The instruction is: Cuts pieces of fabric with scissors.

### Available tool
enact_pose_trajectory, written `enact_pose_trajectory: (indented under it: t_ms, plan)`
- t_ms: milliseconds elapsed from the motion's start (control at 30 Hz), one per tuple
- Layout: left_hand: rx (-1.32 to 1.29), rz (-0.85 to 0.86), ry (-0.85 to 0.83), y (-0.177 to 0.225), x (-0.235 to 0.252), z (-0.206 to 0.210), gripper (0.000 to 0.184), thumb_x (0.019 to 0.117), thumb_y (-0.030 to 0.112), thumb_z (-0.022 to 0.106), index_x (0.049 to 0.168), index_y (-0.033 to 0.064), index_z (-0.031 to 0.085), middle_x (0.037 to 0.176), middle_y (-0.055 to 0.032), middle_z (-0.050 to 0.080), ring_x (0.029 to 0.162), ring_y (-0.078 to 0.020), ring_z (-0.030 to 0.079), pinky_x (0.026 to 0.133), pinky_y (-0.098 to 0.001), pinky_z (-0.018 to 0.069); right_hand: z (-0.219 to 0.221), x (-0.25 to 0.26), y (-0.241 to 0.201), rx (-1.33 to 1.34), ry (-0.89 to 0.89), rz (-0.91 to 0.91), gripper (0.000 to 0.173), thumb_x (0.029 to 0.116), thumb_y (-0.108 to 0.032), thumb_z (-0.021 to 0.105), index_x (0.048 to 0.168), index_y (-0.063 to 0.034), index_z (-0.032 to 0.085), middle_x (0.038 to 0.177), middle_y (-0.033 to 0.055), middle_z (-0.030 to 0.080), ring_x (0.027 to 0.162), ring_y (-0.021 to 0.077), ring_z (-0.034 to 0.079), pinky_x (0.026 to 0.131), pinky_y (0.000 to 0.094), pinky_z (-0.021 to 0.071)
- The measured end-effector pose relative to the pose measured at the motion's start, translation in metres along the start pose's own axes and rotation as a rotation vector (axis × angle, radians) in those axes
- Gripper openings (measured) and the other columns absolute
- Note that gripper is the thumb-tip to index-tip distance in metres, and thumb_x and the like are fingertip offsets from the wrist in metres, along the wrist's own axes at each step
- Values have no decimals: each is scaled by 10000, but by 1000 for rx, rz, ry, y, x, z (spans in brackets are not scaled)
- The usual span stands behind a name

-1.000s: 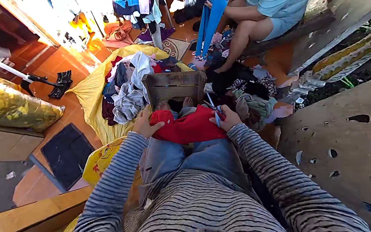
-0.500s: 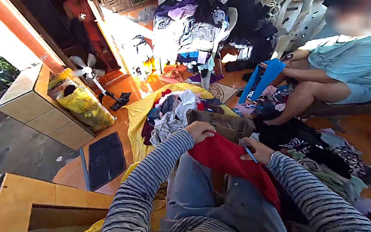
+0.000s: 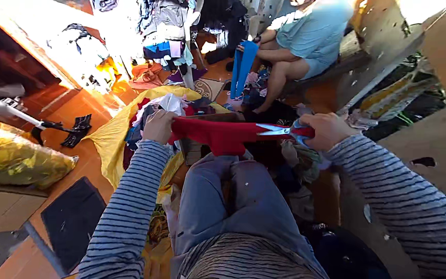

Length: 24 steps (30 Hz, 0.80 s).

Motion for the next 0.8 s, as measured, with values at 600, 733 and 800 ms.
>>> enact_pose_trajectory:
  t_ms: [600, 733, 800]
  plan:
    - [-236, -595, -162, -50, -161, 89, 323, 1050, 18, 425, 1305, -79, 598, 1374, -265, 595, 1316, -382, 566, 1151, -484, 420, 84, -59, -5, 243, 44, 86, 373, 761, 48, 758, 1125, 32, 676, 998, 328, 679, 923, 552, 658, 767, 752, 476]
    - [-236, -484, 285, -45, -124, 39, 320, 1054, 26, 398, 1190, -81, 667, 1195, -247, 699, 1126, -388, 683, 1022, -524, 510, 29, -25, 20, 316, 293, 16, 367, 798, 59, 705, 1143, 125, 598, 1012, 384, 635, 918, 568, 631, 784, 735, 456]
    - [-218, -363, 427, -34, -119, 12, 301, 1051, 46, 414, 1146, -64, 678, 1097, -214, 731, 961, -341, 732, 881, -501, 575, 8, -26, 32, 338, 323, -23, 424, 794, 17, 678, 1165, 177, 549, 1054, 410, 611, 946, 542, 627, 828, 683, 471]
Point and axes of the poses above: each hand's wrist, its own x-axis towards the middle knuckle, its own z-axis out of the palm, y = z × x, the point moved 4 cm from there along x, towards the middle knuckle
